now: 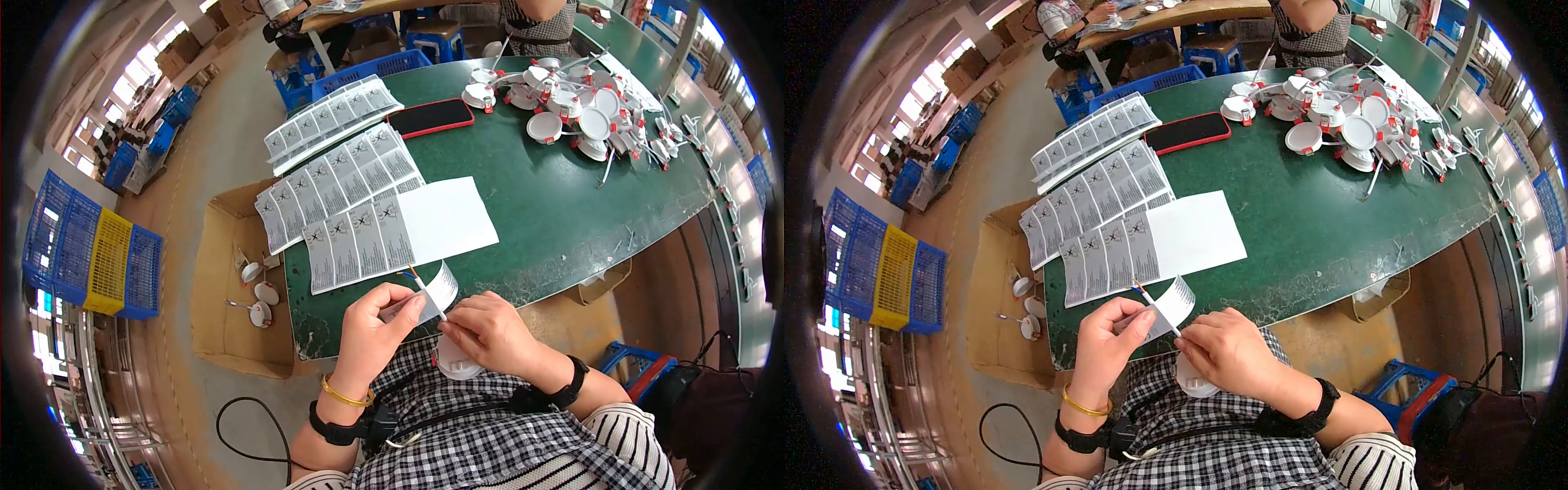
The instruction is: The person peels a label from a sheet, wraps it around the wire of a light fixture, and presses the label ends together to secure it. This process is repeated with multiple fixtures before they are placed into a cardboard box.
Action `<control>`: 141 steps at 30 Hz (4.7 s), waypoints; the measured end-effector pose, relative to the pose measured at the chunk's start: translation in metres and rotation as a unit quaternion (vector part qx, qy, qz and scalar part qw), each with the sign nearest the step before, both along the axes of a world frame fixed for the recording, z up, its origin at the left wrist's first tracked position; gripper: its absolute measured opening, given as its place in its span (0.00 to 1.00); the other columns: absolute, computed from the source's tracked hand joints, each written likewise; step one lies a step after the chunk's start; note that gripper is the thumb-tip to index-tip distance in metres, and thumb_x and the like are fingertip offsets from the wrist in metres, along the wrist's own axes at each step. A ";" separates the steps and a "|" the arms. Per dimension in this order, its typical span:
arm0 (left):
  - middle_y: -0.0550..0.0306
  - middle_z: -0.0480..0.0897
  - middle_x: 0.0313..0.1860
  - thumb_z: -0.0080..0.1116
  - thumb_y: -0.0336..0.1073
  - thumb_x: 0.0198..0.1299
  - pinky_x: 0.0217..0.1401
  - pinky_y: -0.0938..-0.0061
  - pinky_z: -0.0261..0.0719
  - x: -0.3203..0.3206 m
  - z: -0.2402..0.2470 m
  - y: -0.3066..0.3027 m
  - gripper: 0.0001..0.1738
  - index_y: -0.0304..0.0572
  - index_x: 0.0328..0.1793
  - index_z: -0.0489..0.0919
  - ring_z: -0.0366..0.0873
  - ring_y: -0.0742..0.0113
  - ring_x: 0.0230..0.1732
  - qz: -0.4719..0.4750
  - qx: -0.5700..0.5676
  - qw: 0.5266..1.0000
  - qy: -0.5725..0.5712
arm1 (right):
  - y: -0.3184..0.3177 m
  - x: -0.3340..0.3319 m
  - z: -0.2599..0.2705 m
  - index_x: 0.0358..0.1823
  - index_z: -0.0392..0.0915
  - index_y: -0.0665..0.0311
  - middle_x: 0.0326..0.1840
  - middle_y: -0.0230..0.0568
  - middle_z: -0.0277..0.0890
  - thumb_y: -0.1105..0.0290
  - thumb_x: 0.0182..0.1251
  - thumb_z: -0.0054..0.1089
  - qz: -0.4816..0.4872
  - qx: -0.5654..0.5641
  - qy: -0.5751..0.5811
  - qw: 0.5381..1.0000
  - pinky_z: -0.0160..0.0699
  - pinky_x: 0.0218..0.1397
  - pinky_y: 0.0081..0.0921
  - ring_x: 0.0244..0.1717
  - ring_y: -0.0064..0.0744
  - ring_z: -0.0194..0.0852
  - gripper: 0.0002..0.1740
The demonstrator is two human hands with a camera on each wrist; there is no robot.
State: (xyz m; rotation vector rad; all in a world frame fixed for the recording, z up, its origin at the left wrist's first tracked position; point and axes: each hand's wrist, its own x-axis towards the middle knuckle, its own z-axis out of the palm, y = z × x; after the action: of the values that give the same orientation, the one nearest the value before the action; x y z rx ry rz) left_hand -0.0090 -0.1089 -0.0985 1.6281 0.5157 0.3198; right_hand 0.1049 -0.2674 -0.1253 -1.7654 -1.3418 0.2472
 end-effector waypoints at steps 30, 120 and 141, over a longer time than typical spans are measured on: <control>0.65 0.80 0.32 0.64 0.34 0.61 0.39 0.84 0.74 0.004 -0.002 0.001 0.10 0.33 0.39 0.80 0.74 0.82 0.35 0.004 0.003 1.000 0.008 | 0.000 0.004 0.001 0.27 0.79 0.63 0.26 0.37 0.75 0.70 0.59 0.62 -0.015 0.000 -0.034 0.999 0.65 0.34 0.32 0.29 0.38 0.73 0.05; 0.62 0.78 0.38 0.62 0.27 0.60 0.40 0.87 0.75 0.037 -0.046 0.022 0.06 0.37 0.35 0.74 0.72 0.84 0.36 0.089 -0.204 0.965 -0.137 | 0.042 0.030 -0.001 0.40 0.73 0.69 0.33 0.28 0.74 0.77 0.66 0.59 -0.157 0.080 0.357 0.917 0.73 0.33 0.13 0.31 0.13 0.71 0.05; 0.65 0.78 0.36 0.61 0.28 0.60 0.40 0.86 0.72 0.045 -0.044 0.019 0.05 0.40 0.35 0.75 0.71 0.83 0.34 0.076 -0.202 0.967 -0.134 | 0.036 0.043 -0.005 0.43 0.72 0.68 0.32 0.24 0.71 0.72 0.71 0.55 -0.108 0.063 0.387 0.913 0.67 0.34 0.12 0.31 0.10 0.65 0.07</control>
State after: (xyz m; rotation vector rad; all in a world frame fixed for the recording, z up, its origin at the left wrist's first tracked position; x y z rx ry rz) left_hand 0.0361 -0.0902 -0.1427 1.1323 0.4640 0.5068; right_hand 0.1475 -0.2311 -0.1302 -1.4479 -0.5698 0.6430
